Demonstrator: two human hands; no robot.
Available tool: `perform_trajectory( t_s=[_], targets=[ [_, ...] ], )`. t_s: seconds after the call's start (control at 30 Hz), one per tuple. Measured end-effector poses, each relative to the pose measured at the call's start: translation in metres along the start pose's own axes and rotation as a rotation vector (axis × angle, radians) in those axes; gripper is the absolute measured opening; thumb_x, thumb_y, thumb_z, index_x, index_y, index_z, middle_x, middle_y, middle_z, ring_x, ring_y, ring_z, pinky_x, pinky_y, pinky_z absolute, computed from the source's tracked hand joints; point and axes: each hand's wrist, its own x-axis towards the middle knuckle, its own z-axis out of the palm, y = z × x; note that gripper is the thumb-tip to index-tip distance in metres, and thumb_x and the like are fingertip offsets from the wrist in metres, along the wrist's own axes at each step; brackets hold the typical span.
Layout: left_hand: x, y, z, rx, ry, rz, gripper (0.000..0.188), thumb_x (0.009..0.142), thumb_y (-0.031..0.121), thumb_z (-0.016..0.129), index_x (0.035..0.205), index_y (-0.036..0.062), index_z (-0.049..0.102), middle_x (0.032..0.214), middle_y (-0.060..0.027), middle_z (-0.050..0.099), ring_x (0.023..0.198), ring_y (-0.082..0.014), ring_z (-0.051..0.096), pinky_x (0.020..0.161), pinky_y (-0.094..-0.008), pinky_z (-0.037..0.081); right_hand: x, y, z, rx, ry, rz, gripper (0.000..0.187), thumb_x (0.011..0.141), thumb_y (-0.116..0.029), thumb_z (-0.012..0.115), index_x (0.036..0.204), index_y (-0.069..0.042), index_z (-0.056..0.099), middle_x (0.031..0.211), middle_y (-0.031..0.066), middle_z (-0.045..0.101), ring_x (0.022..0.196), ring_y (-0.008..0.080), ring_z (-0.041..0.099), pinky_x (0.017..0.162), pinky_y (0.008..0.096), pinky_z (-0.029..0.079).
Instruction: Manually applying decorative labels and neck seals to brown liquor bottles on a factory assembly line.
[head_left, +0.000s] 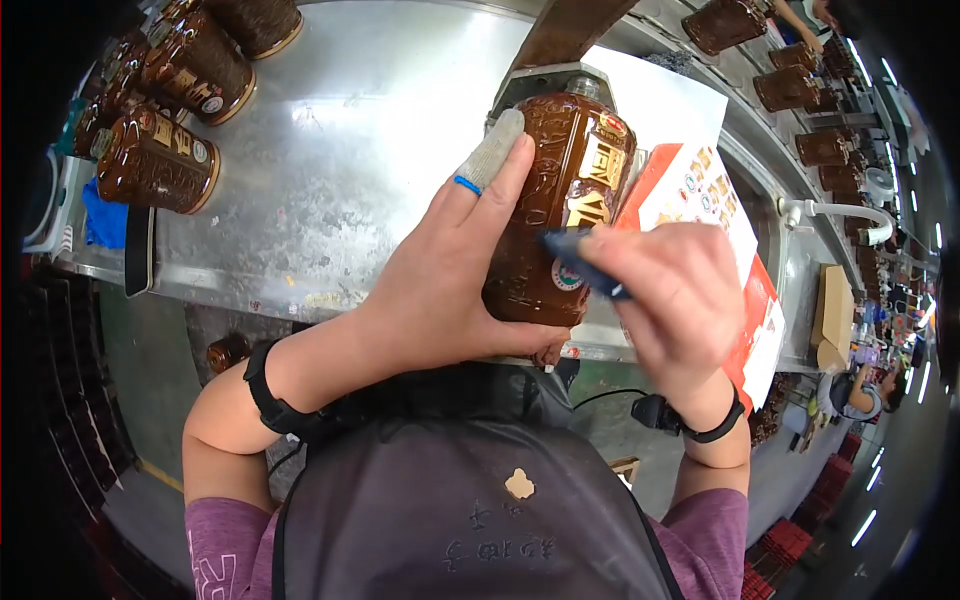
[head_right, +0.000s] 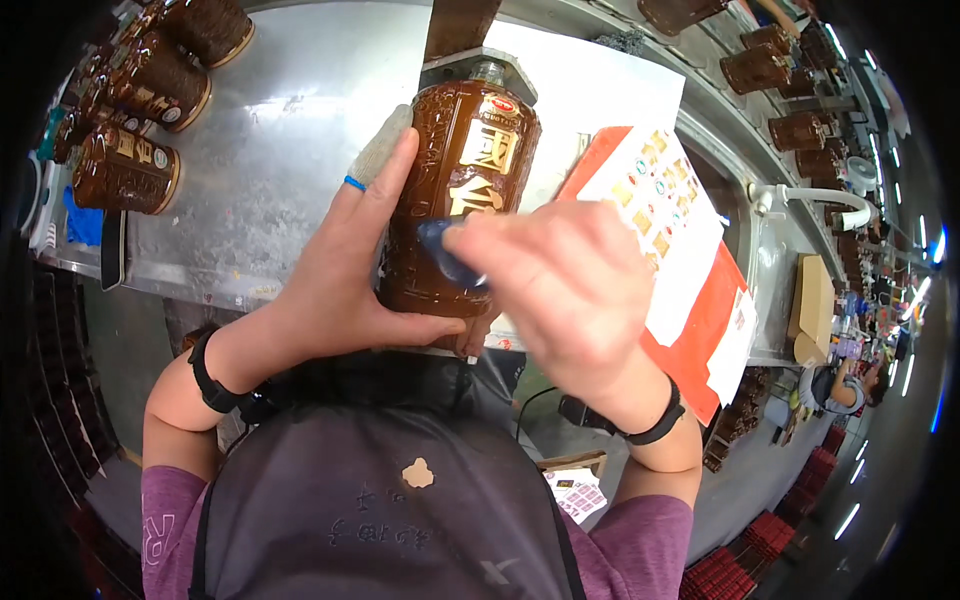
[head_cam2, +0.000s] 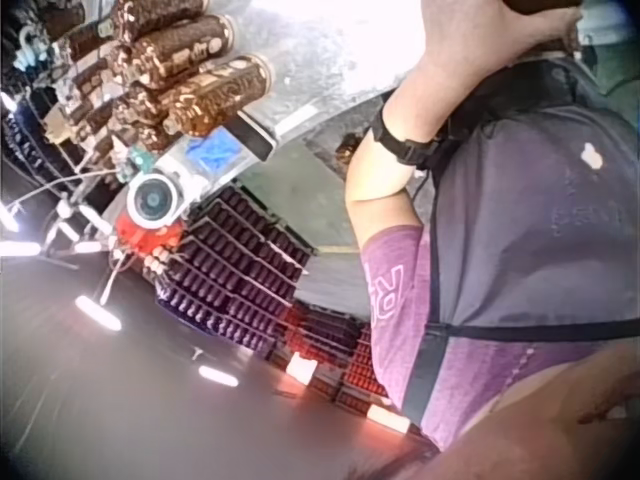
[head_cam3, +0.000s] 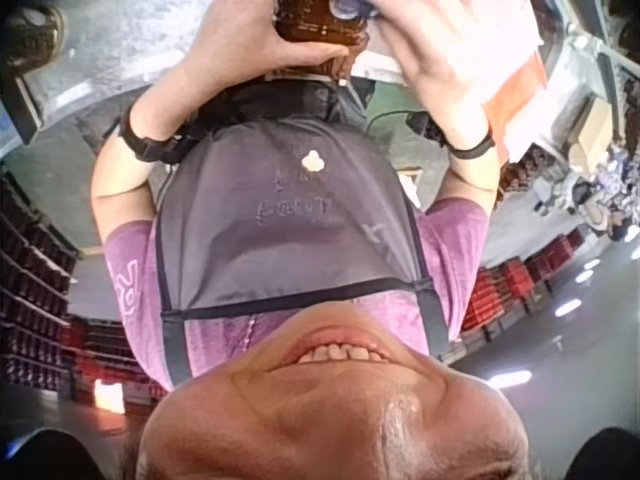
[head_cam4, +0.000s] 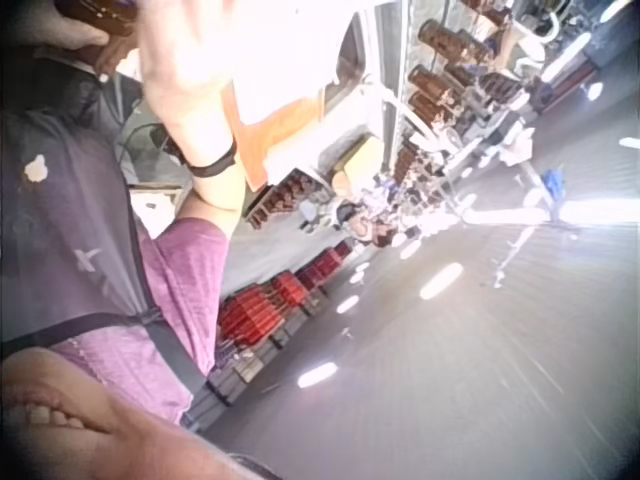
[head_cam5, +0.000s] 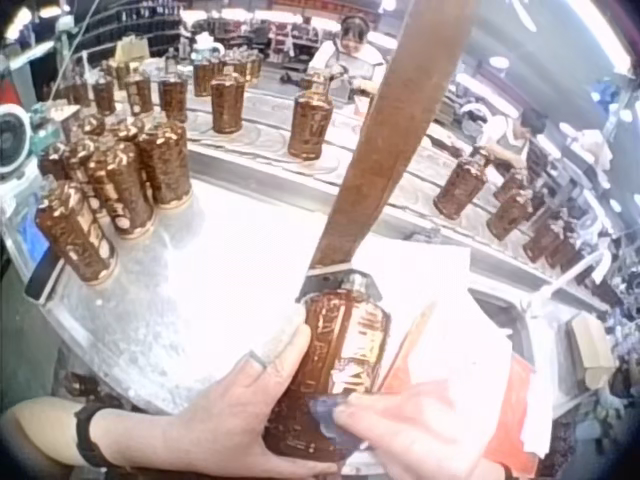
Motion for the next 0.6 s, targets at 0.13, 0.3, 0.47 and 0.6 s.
perform_trajectory(
  t_s=[0.13, 0.3, 0.47, 0.6],
  targets=[
    [-0.001, -0.002, 0.002, -0.010, 0.049, 0.045, 0.131, 0.061, 0.039, 0.092, 0.157, 0.0004, 0.012, 0.137, -0.0228, 0.048, 0.107, -0.0366, 0.052, 0.096, -0.0433, 0.044, -0.003, -0.004, 0.000, -0.097, 0.015, 0.037, 0.039, 0.063, -0.002, 0.071, 0.102, -0.006, 0.074, 0.093, 0.0055, 0.072, 0.079, 0.0215, 0.060, 0.067, 0.0323, 0.049],
    [-0.001, -0.005, 0.003, -0.012, 0.026, 0.009, 0.130, 0.058, 0.044, 0.091, 0.156, 0.0016, 0.016, 0.126, -0.0256, 0.047, 0.114, -0.0422, 0.052, 0.098, -0.0449, 0.046, -0.021, -0.032, -0.002, 0.049, -0.102, -0.045, 0.035, 0.064, -0.007, 0.071, 0.098, -0.004, 0.075, 0.095, 0.0060, 0.073, 0.078, 0.0206, 0.061, 0.068, 0.0299, 0.051],
    [0.001, -0.004, 0.003, 0.035, 0.083, 0.094, 0.131, 0.057, 0.043, 0.091, 0.156, 0.0009, 0.016, 0.132, -0.0265, 0.046, 0.119, -0.0427, 0.049, 0.102, -0.0447, 0.044, -0.023, -0.020, -0.004, -0.011, 0.002, 0.113, 0.036, 0.064, -0.002, 0.073, 0.100, -0.005, 0.075, 0.095, 0.0065, 0.073, 0.077, 0.0211, 0.062, 0.067, 0.0314, 0.050],
    [0.001, -0.005, -0.001, -0.026, 0.010, 0.042, 0.131, 0.059, 0.044, 0.091, 0.156, -0.0012, 0.015, 0.137, -0.0276, 0.043, 0.125, -0.0435, 0.046, 0.106, -0.0446, 0.041, -0.030, -0.028, 0.005, 0.096, -0.044, 0.026, 0.037, 0.063, -0.001, 0.073, 0.100, -0.006, 0.075, 0.096, 0.0048, 0.073, 0.078, 0.0209, 0.062, 0.068, 0.0318, 0.051]
  ],
)
